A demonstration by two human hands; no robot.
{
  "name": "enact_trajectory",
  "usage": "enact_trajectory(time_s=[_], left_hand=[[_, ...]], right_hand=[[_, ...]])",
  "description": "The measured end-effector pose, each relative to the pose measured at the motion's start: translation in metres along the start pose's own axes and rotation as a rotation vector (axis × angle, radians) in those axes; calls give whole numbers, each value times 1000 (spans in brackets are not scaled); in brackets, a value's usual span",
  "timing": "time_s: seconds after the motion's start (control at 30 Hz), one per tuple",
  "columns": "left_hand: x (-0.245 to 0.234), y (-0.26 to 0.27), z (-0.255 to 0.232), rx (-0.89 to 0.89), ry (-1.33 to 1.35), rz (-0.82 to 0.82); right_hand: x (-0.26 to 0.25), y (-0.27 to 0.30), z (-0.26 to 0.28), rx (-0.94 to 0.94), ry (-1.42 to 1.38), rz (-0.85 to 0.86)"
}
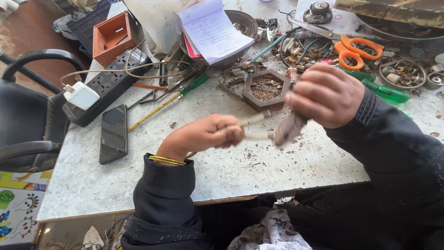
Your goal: The person uses pliers to strip the insulation from the ends of two electrical cords. They then appear to be working on a small metal component, possibly a fuse or connector, using the pliers to manipulate it.
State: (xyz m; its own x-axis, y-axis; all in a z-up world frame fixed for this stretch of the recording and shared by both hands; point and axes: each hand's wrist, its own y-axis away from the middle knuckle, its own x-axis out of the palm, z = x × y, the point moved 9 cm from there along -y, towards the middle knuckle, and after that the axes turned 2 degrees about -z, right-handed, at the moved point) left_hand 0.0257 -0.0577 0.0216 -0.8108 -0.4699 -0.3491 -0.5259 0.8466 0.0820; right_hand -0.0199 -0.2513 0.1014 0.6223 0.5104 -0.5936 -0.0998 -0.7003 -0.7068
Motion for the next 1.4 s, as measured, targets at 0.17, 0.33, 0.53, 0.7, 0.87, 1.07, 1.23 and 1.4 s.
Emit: enact_trajectory(time_s=[0.17,0.33,0.53,0.7,0.87,1.07,1.23,1.4], left_hand=[[-21,-2,-17,153,-289,-432],[-31,11,-49,259,-928,-938],[-19,15,-63,393,-1215,-1062],[-19,7,-52,265,-1272,-995],[-36,1,-33,193,-901,-878],[-36,5,-12,154,-210,-408],[-10,-15,9,48,70,-30],[-50,-4,5,114,-162,-485]], right_hand=[[5,-4,-27,181,86,16],[64,28,-38,773,-468,231],[103,66,-22,1140,-1107,198],[91,70,-30,1205,-779,287],[42,26,-32,635,-250,164],[21,0,-24,368,-23,246],[8,-11,-7,55,157,121],[31,13,-54,452,38,208]])
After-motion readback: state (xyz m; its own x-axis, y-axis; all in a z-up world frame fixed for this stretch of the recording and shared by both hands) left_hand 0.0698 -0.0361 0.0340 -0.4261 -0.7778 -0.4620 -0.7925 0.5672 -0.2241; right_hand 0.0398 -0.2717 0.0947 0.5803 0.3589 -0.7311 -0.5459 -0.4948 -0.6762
